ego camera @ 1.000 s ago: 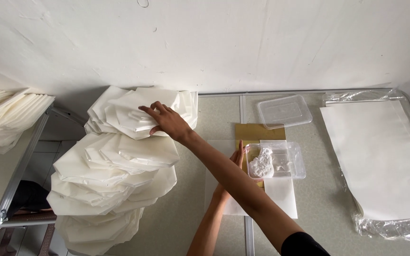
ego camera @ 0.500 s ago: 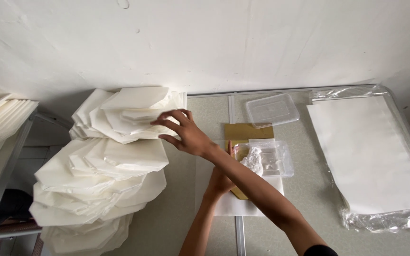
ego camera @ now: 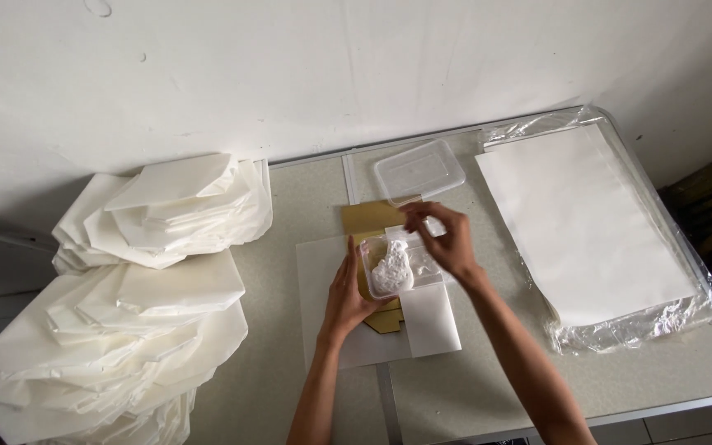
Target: Wrapping a cardboard template in white fabric or paper using glue applied by hand
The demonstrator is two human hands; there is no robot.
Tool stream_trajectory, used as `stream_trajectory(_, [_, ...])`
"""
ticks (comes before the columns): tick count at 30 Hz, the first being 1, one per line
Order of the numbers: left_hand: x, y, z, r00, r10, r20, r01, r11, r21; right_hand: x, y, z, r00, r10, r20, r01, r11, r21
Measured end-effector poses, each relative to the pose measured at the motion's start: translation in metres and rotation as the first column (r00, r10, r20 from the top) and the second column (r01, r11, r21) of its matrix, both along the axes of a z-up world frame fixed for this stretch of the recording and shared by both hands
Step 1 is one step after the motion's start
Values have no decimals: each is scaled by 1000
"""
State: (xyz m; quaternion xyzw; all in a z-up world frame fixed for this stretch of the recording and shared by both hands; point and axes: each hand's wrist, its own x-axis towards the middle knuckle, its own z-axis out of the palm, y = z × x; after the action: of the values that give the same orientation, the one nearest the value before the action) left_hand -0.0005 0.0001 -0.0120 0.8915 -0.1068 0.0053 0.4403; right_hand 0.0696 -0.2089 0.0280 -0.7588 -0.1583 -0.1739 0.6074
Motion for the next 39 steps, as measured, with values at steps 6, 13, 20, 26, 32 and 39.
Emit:
stream_trajectory(6, [0,-2,6,999,-8,-39,7,1000,-25,17,-53,-35,950,-311,40,311,920,-238])
stream_trajectory(13, [-2,-2,5,997,6,-78,-9,999,-37,26,-60,-57,957,-256,134,280,709,-648])
stream_trajectory(20, [0,-1,2,1000,-4,-27,4,1000,-22,51,-69,-68,958,-171,228,285,545,-789])
stream_trajectory(26, [-1,-2,2,1000,2,-1,-2,1000,-21,59,-73,-95,950,-141,280,308,582,-753])
stream_trajectory(32, [-3,0,-1,999,-3,53,9,994,-107,41,-63,-71,948,-243,205,313,821,-477])
stream_trajectory(39, [-3,6,-5,992,45,119,-4,945,-328,44,-44,-36,958,-277,-71,280,862,422])
